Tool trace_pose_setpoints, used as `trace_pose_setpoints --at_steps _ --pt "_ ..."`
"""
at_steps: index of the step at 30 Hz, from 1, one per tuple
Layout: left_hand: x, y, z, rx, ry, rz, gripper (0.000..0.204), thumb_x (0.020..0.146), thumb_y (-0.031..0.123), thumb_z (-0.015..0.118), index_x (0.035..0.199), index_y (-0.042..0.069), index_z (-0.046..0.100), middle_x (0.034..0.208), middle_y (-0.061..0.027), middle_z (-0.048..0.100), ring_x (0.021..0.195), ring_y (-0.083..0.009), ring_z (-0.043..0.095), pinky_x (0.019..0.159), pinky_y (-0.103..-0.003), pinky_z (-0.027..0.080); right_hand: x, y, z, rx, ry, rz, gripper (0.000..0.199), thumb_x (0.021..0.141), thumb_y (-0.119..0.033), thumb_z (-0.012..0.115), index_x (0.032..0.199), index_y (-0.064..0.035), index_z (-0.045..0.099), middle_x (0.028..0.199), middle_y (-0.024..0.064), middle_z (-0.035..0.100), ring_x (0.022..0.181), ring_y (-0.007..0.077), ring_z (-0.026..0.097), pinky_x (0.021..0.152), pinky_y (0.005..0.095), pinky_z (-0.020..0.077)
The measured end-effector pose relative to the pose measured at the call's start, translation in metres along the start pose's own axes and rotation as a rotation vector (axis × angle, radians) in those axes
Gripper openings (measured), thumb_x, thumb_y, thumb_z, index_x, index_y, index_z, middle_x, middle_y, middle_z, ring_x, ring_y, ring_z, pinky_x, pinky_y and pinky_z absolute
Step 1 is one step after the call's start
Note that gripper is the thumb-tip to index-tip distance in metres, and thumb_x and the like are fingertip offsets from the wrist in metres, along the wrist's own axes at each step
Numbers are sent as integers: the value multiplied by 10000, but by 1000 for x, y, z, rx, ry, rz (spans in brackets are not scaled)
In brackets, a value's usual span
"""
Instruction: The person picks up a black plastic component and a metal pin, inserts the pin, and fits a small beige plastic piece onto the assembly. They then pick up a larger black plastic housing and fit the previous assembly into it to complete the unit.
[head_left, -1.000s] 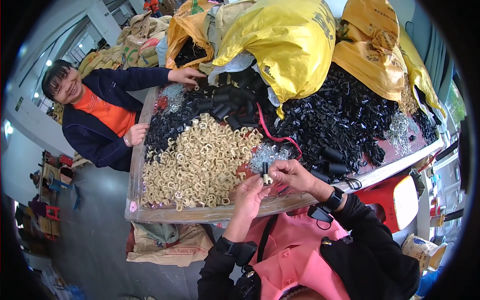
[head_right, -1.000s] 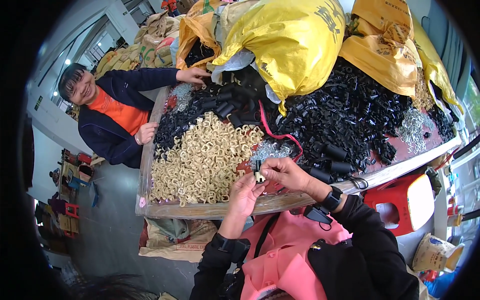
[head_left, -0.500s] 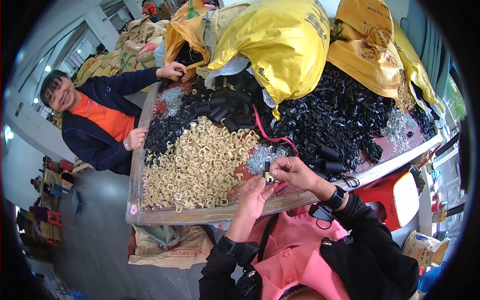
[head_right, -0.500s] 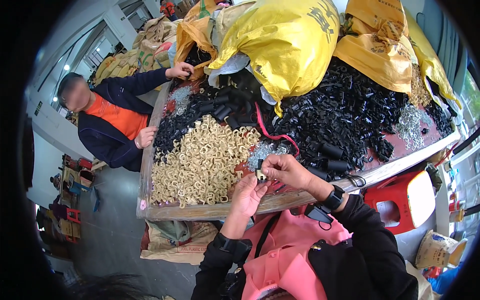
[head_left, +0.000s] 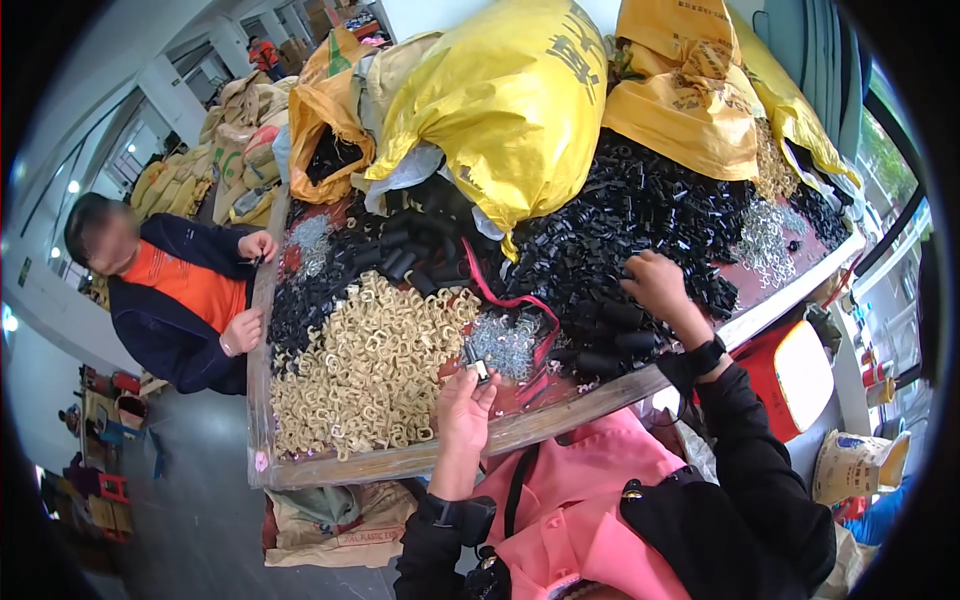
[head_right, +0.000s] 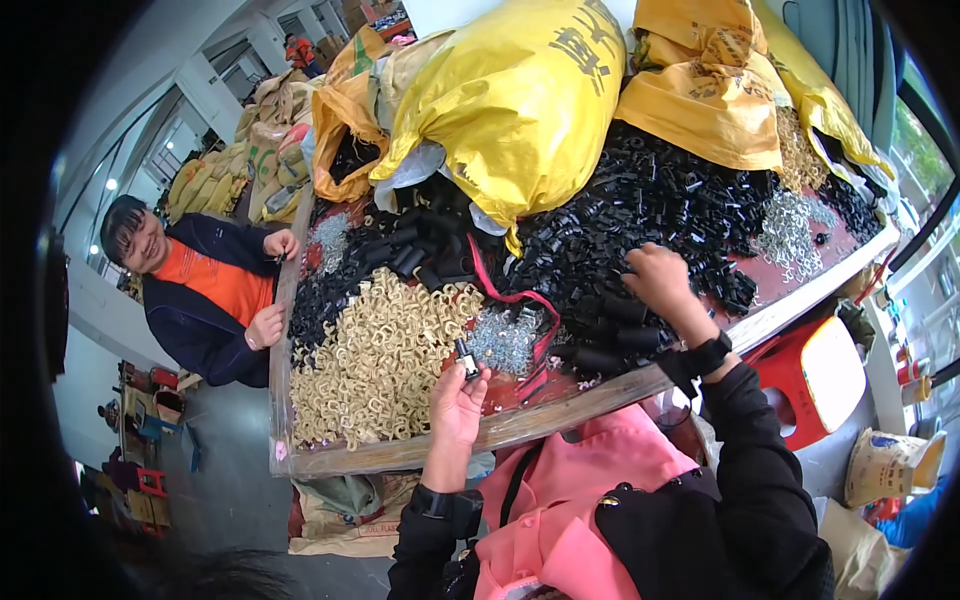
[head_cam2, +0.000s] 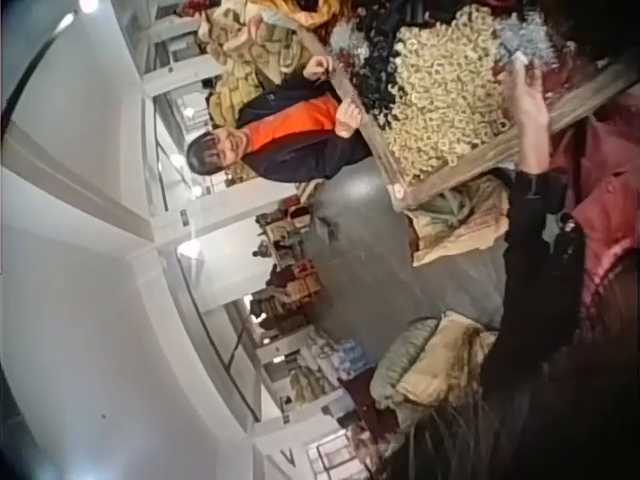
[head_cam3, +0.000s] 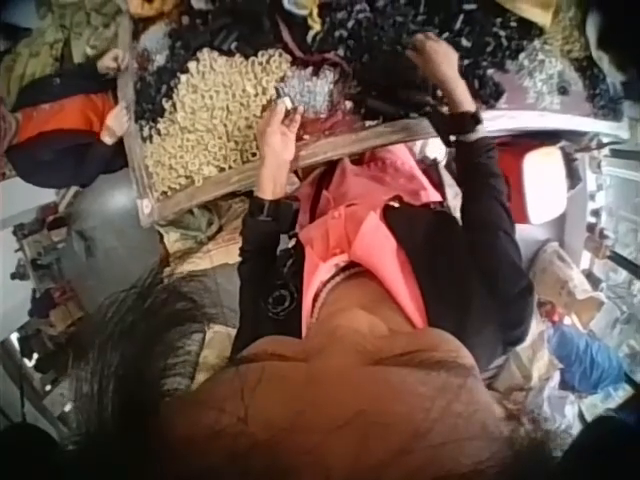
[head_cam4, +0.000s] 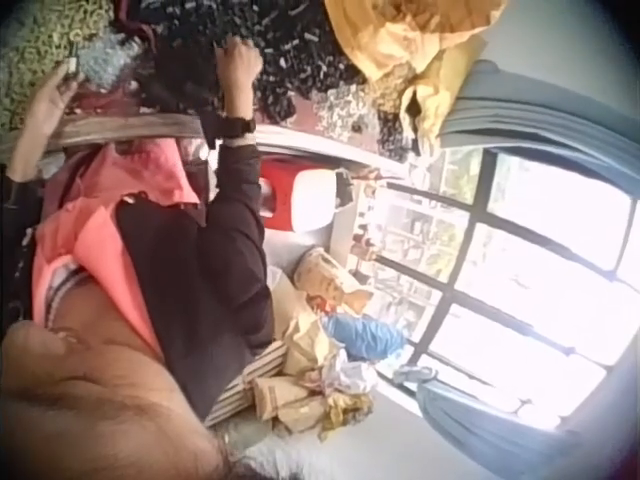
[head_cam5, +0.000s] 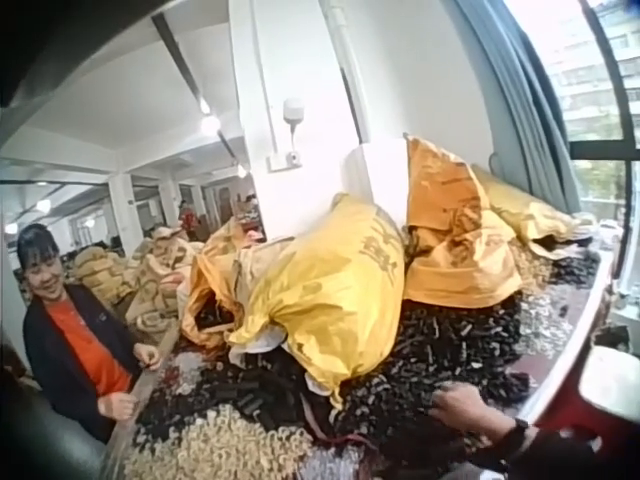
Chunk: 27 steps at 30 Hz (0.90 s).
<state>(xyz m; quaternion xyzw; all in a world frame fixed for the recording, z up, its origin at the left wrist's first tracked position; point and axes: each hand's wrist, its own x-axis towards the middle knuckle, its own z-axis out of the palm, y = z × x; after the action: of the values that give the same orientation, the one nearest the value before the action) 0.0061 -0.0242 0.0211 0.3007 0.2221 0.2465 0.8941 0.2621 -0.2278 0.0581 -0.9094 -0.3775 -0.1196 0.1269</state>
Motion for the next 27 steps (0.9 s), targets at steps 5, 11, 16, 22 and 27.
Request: trace_pose_setpoints --at_steps 5,11,16,22,27 --pt "5 -5 6 -16 -20 -35 130 818 106 549 904 11 566 864 -139 606 765 -202 616 643 -238 531 1 45 47 86 -58 -13 170 695 -222 605 752 -71 553 766 93 551 731 283 552 608 378 454" --pt "1 -5 -6 -6 16 -35 130 821 111 547 904 13 565 867 -134 605 765 -198 613 651 -240 530 4 35 40 449 -5 23 173 692 -160 633 735 -40 516 681 82 527 583 211 530 517 312 423" --pt "-2 -6 -2 -1 -10 -40 121 823 109 544 903 21 567 866 -127 607 768 -194 613 656 -245 529 4 18 25 642 38 235 140 723 -100 618 756 -48 492 623 25 481 514 118 458 466 238 366" --pt "-9 -5 15 41 -81 -35 100 824 91 542 898 26 559 857 -100 609 771 -177 612 663 -235 518 -10 -54 11 1662 -310 52 102 830 -118 527 893 -72 461 662 0 486 529 76 420 486 191 345" --pt "-11 -4 22 67 -145 -18 101 819 81 548 906 30 555 860 -84 610 778 -173 610 666 -232 514 -28 -105 4 1934 -556 36 180 860 -217 502 940 -66 444 687 48 520 528 99 427 500 206 360"
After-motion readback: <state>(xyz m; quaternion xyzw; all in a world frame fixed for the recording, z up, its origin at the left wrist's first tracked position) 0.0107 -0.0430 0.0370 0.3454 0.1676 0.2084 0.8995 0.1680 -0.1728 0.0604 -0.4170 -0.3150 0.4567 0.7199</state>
